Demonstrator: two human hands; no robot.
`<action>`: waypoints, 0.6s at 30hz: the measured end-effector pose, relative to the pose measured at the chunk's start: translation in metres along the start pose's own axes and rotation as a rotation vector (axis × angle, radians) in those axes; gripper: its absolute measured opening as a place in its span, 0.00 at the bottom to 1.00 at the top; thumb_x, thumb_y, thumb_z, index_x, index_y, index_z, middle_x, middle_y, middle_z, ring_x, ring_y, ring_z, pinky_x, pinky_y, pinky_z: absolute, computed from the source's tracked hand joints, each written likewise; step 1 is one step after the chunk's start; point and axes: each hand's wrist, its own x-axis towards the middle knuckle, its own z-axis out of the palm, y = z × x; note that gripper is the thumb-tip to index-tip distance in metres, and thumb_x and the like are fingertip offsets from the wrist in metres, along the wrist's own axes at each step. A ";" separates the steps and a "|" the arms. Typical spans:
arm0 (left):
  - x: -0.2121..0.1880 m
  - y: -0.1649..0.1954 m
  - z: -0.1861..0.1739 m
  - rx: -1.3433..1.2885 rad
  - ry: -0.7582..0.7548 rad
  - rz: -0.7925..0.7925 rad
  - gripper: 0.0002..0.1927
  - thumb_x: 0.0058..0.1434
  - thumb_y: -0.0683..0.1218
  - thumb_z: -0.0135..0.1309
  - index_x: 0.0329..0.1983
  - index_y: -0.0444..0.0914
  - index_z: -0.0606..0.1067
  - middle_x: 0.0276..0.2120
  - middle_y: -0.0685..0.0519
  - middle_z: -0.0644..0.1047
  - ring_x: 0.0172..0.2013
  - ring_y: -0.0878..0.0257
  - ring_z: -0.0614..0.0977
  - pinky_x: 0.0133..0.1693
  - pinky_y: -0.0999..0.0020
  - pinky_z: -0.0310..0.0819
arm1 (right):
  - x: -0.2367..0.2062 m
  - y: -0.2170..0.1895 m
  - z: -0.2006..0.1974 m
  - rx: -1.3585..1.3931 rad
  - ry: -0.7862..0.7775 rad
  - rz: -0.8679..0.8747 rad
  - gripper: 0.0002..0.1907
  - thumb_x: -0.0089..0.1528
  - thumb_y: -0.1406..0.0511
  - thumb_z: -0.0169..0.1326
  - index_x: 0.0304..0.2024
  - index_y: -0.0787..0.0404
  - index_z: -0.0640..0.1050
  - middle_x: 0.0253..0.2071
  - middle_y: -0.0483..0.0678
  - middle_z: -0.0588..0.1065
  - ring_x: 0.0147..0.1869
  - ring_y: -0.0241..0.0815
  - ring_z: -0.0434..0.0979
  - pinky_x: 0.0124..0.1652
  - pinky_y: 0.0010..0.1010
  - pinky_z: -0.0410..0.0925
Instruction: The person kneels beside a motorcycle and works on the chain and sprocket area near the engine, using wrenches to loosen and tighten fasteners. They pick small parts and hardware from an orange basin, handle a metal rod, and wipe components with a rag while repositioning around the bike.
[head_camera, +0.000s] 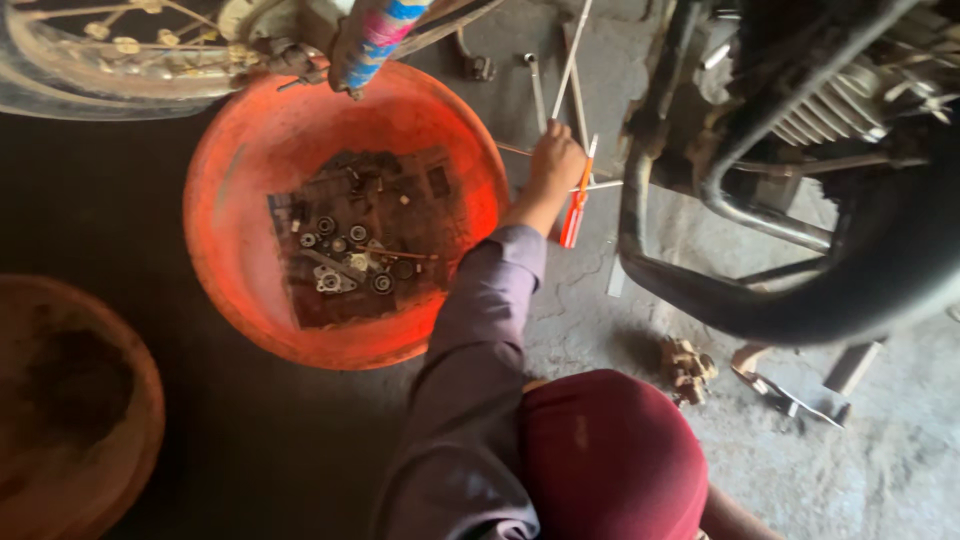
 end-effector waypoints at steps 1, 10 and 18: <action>-0.001 -0.001 0.002 -0.030 0.012 0.034 0.14 0.61 0.47 0.49 0.33 0.38 0.85 0.35 0.48 0.83 0.47 0.49 0.79 0.60 0.51 0.64 | -0.002 0.001 -0.007 -0.025 0.012 -0.021 0.26 0.53 0.57 0.60 0.55 0.55 0.76 0.59 0.53 0.71 0.61 0.54 0.68 0.57 0.42 0.65; -0.006 0.002 -0.030 -0.700 0.362 -0.357 0.10 0.58 0.42 0.52 0.42 0.35 0.78 0.30 0.40 0.82 0.33 0.42 0.83 0.36 0.52 0.75 | -0.076 -0.024 -0.120 -0.364 0.260 -0.138 0.27 0.59 0.54 0.57 0.60 0.56 0.75 0.61 0.53 0.70 0.67 0.54 0.64 0.61 0.43 0.62; -0.114 0.059 -0.097 -1.485 -0.353 -0.602 0.08 0.65 0.44 0.56 0.42 0.34 0.77 0.38 0.48 0.79 0.35 0.63 0.85 0.38 0.69 0.79 | -0.174 -0.008 -0.163 0.114 0.312 -0.369 0.22 0.63 0.56 0.56 0.56 0.60 0.76 0.56 0.55 0.76 0.61 0.57 0.74 0.59 0.43 0.67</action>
